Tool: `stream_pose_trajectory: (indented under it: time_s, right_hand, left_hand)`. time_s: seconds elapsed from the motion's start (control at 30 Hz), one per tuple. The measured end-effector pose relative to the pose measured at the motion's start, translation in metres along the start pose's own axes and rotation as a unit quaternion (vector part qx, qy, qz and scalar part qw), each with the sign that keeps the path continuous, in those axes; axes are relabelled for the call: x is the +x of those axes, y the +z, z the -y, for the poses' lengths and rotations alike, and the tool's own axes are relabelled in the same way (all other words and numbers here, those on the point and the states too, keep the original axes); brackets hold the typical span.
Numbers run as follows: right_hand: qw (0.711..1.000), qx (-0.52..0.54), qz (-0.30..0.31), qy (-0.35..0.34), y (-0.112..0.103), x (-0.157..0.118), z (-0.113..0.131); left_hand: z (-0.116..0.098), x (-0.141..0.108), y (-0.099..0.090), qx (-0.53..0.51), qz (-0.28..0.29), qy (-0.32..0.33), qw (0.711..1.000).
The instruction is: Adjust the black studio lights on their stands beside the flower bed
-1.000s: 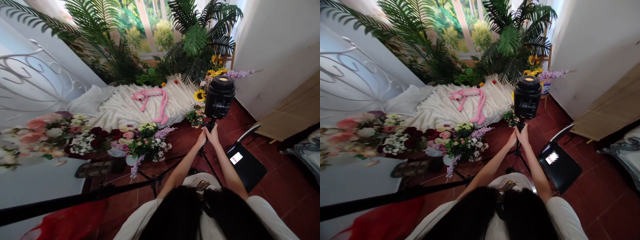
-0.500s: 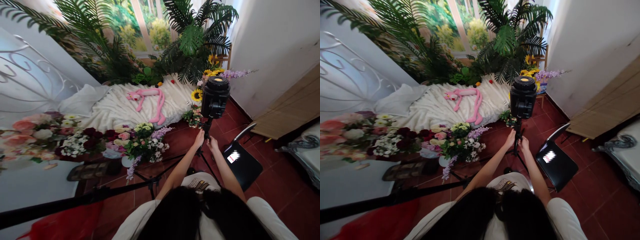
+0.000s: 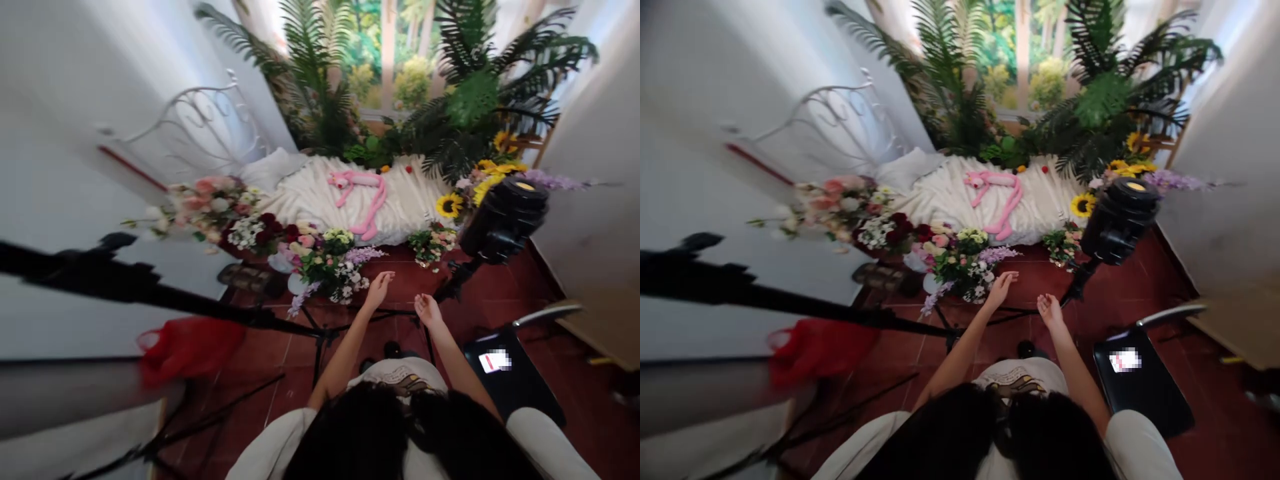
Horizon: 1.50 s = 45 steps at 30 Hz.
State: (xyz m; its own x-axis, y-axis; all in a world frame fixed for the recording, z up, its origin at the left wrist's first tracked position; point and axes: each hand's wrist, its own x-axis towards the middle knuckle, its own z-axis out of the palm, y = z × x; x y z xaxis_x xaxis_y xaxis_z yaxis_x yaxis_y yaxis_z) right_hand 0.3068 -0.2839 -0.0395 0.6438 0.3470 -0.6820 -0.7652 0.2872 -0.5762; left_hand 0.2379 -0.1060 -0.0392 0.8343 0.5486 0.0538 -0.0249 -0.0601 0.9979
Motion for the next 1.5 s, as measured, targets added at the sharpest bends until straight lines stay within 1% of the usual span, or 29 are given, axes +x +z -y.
stream_pose_trajectory:
  time_s: [0.07, 0.17, 0.23, 0.3, 0.4, 0.47, 0.5, 0.57, 0.6, 0.63, 0.67, 0.7, 0.73, 0.8, 0.87, 0.9, 0.97, 1.03, 1.1, 1.13, 1.17, 1.23, 1.27, 1.3, 1.37, 1.4, 1.43, 1.5]
  right_hand:
    - [0.999, -0.038, 0.030, 0.021, 0.024, 0.002, -0.013]
    - [0.989, -0.108, 0.092, 0.042, 0.059, 0.001, -0.036]
    - [0.974, -0.167, 0.140, 0.054, 0.080, 0.000, -0.053]
    - [0.952, -0.235, 0.184, 0.068, 0.101, -0.003, -0.069]
    - [0.908, -0.328, 0.248, 0.082, 0.134, -0.009, -0.091]
    - [0.877, -0.372, 0.295, 0.079, 0.158, -0.014, -0.103]
    - [0.861, -0.391, 0.318, 0.074, 0.170, -0.017, -0.109]
    - [0.826, -0.427, 0.364, 0.056, 0.197, -0.021, -0.120]
    - [0.805, -0.448, 0.387, 0.046, 0.211, -0.023, -0.125]
    - [0.782, -0.468, 0.411, 0.035, 0.226, -0.024, -0.131]
    - [0.757, -0.487, 0.434, 0.022, 0.242, -0.025, -0.138]
    - [0.734, -0.504, 0.454, 0.006, 0.258, -0.025, -0.145]
    - [0.716, -0.518, 0.468, -0.012, 0.274, -0.025, -0.153]
    - [0.687, -0.537, 0.488, -0.049, 0.306, -0.026, -0.168]
    - [0.652, -0.558, 0.510, -0.049, 0.336, -0.027, -0.180]
    - [0.633, -0.569, 0.524, -0.037, 0.348, -0.027, -0.184]
    - [0.581, -0.595, 0.555, 0.022, 0.370, -0.028, -0.187]
    - [0.525, -0.618, 0.577, 0.092, 0.387, -0.028, -0.183]
    - [0.476, -0.635, 0.590, 0.150, 0.399, -0.027, -0.176]
    - [0.460, -0.639, 0.594, 0.163, 0.404, -0.026, -0.173]
    - [0.456, -0.638, 0.600, 0.158, 0.409, -0.026, -0.171]
    - [0.447, -0.631, 0.622, 0.125, 0.419, -0.025, -0.169]
    - [0.434, -0.630, 0.636, 0.103, 0.423, -0.026, -0.169]
    - [0.412, -0.634, 0.650, 0.080, 0.427, -0.027, -0.170]
    - [0.351, -0.650, 0.673, 0.029, 0.431, -0.031, -0.174]
    - [0.325, -0.652, 0.685, -0.008, 0.429, -0.033, -0.175]
    - [0.311, -0.645, 0.696, -0.056, 0.426, -0.035, -0.177]
    - [0.304, -0.607, 0.713, -0.175, 0.412, -0.037, -0.177]
  left_hand:
    - [0.003, -0.010, -0.044, 0.002, -0.074, -0.012, 0.997]
    - [0.001, -0.034, -0.105, 0.003, -0.182, -0.013, 0.983]
    - [-0.001, -0.054, -0.139, 0.010, -0.254, -0.009, 0.967]
    - [-0.005, -0.075, -0.165, 0.016, -0.316, -0.004, 0.949]
    - [-0.013, -0.103, -0.191, 0.024, -0.392, 0.003, 0.920]
    - [-0.020, -0.119, -0.200, 0.048, -0.456, -0.011, 0.888]
    - [-0.025, -0.126, -0.203, 0.066, -0.501, -0.023, 0.863]
    - [-0.033, -0.135, -0.208, 0.101, -0.597, -0.035, 0.795]
    - [-0.037, -0.138, -0.210, 0.113, -0.633, -0.028, 0.765]
    - [-0.040, -0.140, -0.211, 0.120, -0.654, -0.013, 0.747]
    - [-0.042, -0.140, -0.213, 0.124, -0.659, 0.007, 0.741]
    - [-0.043, -0.138, -0.216, 0.126, -0.651, 0.024, 0.748]
    - [-0.043, -0.136, -0.218, 0.124, -0.637, 0.035, 0.760]
    - [-0.040, -0.129, -0.223, 0.115, -0.612, 0.031, 0.782]
    - [-0.034, -0.123, -0.229, 0.100, -0.600, 0.013, 0.793]
    - [-0.031, -0.120, -0.231, 0.093, -0.596, 0.009, 0.798]
    - [-0.025, -0.117, -0.235, 0.083, -0.587, 0.012, 0.805]
    - [-0.021, -0.117, -0.237, 0.079, -0.579, 0.021, 0.811]
    - [-0.018, -0.117, -0.238, 0.077, -0.579, 0.024, 0.812]
    - [-0.016, -0.117, -0.238, 0.077, -0.581, 0.026, 0.810]
    - [-0.016, -0.116, -0.238, 0.079, -0.585, 0.028, 0.806]
    - [-0.014, -0.115, -0.239, 0.082, -0.597, 0.032, 0.797]
    - [-0.014, -0.114, -0.239, 0.084, -0.603, 0.033, 0.793]
    - [-0.013, -0.113, -0.238, 0.086, -0.607, 0.033, 0.789]
    - [-0.012, -0.112, -0.238, 0.091, -0.615, 0.036, 0.782]
    - [-0.012, -0.112, -0.237, 0.095, -0.617, 0.039, 0.780]
    - [-0.012, -0.112, -0.237, 0.099, -0.618, 0.043, 0.778]
    - [-0.012, -0.111, -0.236, 0.105, -0.619, 0.053, 0.776]
